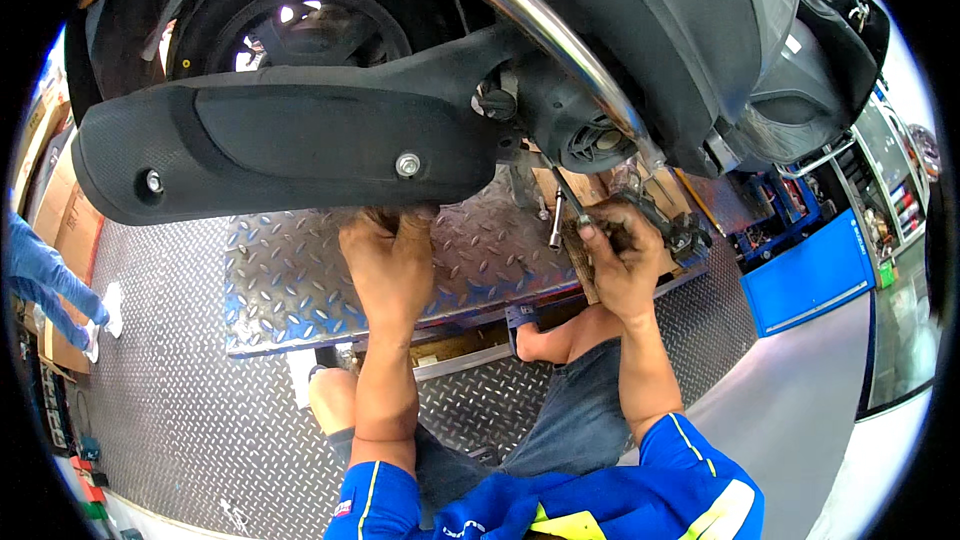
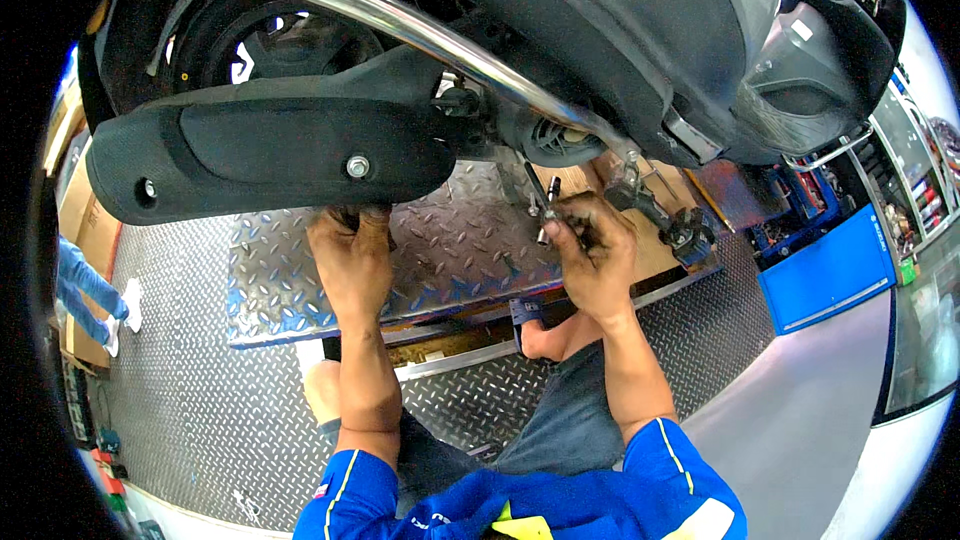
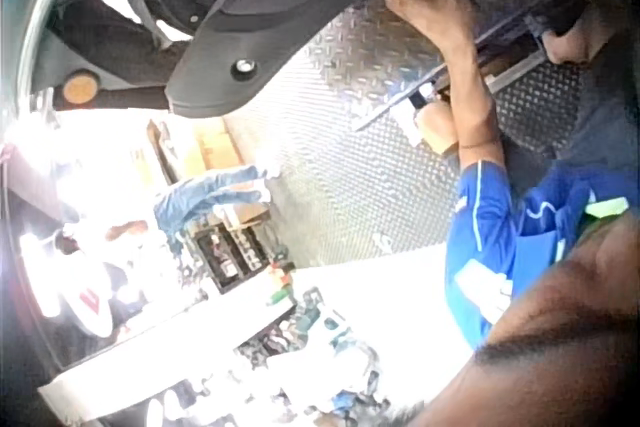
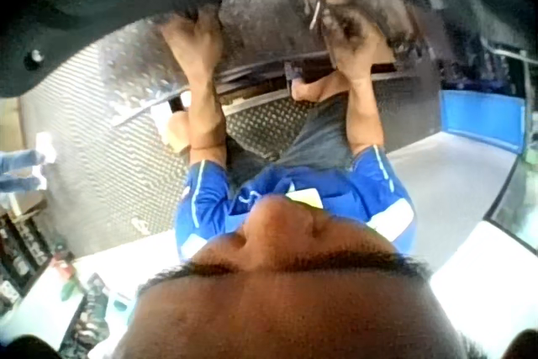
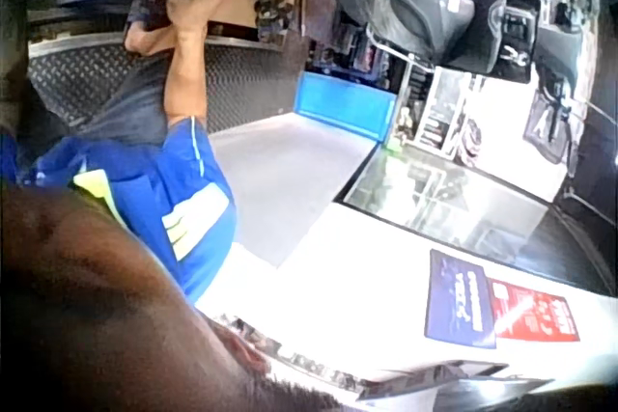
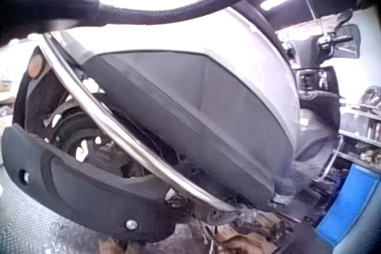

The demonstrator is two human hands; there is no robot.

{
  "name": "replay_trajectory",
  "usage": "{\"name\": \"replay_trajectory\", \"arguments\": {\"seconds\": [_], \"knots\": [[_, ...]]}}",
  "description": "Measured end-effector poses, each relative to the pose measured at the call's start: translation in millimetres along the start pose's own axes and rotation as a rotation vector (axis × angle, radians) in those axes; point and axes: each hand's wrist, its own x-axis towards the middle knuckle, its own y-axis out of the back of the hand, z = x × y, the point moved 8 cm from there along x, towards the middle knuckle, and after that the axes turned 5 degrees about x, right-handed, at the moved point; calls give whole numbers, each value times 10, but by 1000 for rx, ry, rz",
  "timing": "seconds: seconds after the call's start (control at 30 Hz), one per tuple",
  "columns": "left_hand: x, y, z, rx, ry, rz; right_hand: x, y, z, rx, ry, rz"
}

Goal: The person works on the underside of a scooter by hand and using a socket wrench, removing and replacing bolts near the rear wheel and exhaust area.

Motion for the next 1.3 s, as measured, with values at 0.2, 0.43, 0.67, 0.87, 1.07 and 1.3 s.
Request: {"name": "replay_trajectory", "arguments": {"seconds": [0.2, 0.43, 0.67, 0.87, 1.07, 1.3], "knots": [[-6, 5, 0, -24, 6, -12, -8, -17, 156, 298, -136, 0], [10, 13, -40, 0, 11, 34, -63, 83, -461, 623, 40, -26], [3, 40, 25, 2, -52, 30, 216, -242, -735, 633, 236, 175], [1, -8, -33, -93, -18, -13, 375, -430, -574, 522, 292, 276], [0, 8, -31, -49, -34, 23, 438, -506, -565, 461, 267, 296], [-35, -24, -2, -100, -34, 54, 563, -689, -621, 281, 429, 442]]}}
